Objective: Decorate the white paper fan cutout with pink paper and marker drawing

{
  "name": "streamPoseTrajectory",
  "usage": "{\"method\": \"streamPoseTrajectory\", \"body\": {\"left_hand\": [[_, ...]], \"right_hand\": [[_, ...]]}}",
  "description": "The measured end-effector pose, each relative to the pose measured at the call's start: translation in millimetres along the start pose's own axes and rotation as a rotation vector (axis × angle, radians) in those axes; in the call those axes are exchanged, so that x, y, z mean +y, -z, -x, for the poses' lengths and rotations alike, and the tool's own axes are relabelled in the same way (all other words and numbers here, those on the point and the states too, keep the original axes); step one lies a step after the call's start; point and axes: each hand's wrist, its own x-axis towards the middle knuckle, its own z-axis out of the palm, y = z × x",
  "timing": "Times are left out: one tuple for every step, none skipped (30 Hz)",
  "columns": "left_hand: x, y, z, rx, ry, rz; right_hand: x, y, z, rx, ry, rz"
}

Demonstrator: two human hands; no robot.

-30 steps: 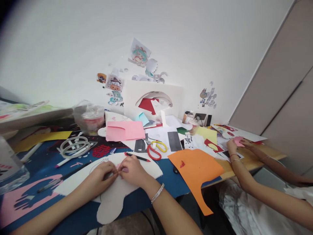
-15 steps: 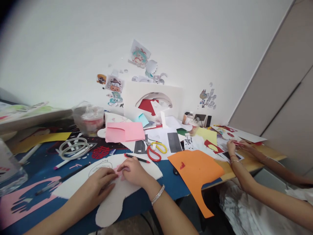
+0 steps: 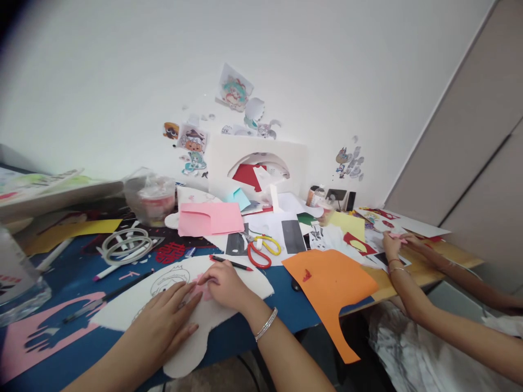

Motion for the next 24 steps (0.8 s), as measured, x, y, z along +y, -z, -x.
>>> {"method": "streamPoseTrajectory", "body": {"left_hand": [[2.3,1.7,0.0,0.009,-0.001,-0.013],[4.9,3.0,-0.3,0.018,-0.001,-0.025],[7.8,4.0,-0.9,0.024,0.000,-0.036],[10.7,4.4,-1.5,0.031,0.000,-0.044],[13.5,4.2,-2.2,0.039,0.002,-0.051],[15.8,3.6,-2.5,0.048,0.004,-0.055],[17.6,2.4,-2.5,0.055,0.009,-0.057],[18.8,0.9,-1.8,0.063,0.010,-0.057],[19.4,-0.8,-0.5,0.072,0.012,-0.055],[19.7,-2.4,1.4,0.086,0.019,-0.055],[19.6,-4.0,3.7,0.102,0.032,-0.058],[19.4,-5.2,6.1,0.122,0.051,-0.063],[19.2,-6.1,8.5,0.146,0.070,-0.070],[19.2,-6.5,10.6,0.165,0.084,-0.074],[19.4,-6.5,12.3,0.174,0.092,-0.077],[19.8,-6.2,13.3,0.173,0.089,-0.076],[20.2,-5.7,13.9,0.164,0.081,-0.072],[20.6,-5.3,13.9,0.155,0.071,-0.067],[20.8,-5.0,13.7,0.142,0.062,-0.063],[20.8,-5.0,13.4,0.131,0.054,-0.061],[20.5,-5.2,13.0,0.128,0.045,-0.062],[20.1,-5.6,12.8,0.131,0.034,-0.067],[19.5,-6.1,12.8,0.138,0.021,-0.075],[19.0,-6.7,13.0,0.148,0.010,-0.087]], "right_hand": [[0.6,-0.4,-0.1,0.003,0.003,0.000],[1.0,-0.7,-0.1,0.005,0.005,0.000],[1.1,-0.8,0.1,0.007,0.006,0.001],[0.8,-0.7,0.3,0.009,0.006,0.003],[0.3,-0.5,0.7,0.009,0.005,0.005],[-0.5,-0.2,1.1,0.010,0.004,0.007],[-1.3,0.1,1.4,0.011,0.004,0.006],[-1.9,0.4,1.7,0.013,0.005,0.001],[-2.2,0.5,1.8,0.018,0.002,-0.009],[-2.1,0.4,1.7,0.028,-0.008,-0.022],[-1.6,0.1,1.5,0.043,-0.026,-0.036],[-0.6,-0.3,1.0,0.063,-0.049,-0.048],[0.7,-0.8,0.3,0.085,-0.075,-0.060],[2.3,-1.4,-0.4,0.107,-0.098,-0.070],[3.9,-2.1,-1.1,0.126,-0.113,-0.082],[5.4,-2.7,-1.8,0.141,-0.122,-0.099],[6.8,-3.2,-2.3,0.153,-0.128,-0.122],[8.0,-3.8,-2.6,0.162,-0.132,-0.145],[9.1,-4.2,-2.7,0.170,-0.135,-0.167],[10.1,-4.7,-2.7,0.181,-0.136,-0.181],[11.0,-5.0,-2.6,0.192,-0.136,-0.187],[12.0,-5.4,-2.5,0.203,-0.132,-0.184],[12.9,-5.6,-2.5,0.215,-0.127,-0.179],[13.8,-5.7,-2.5,0.227,-0.124,-0.175]]}}
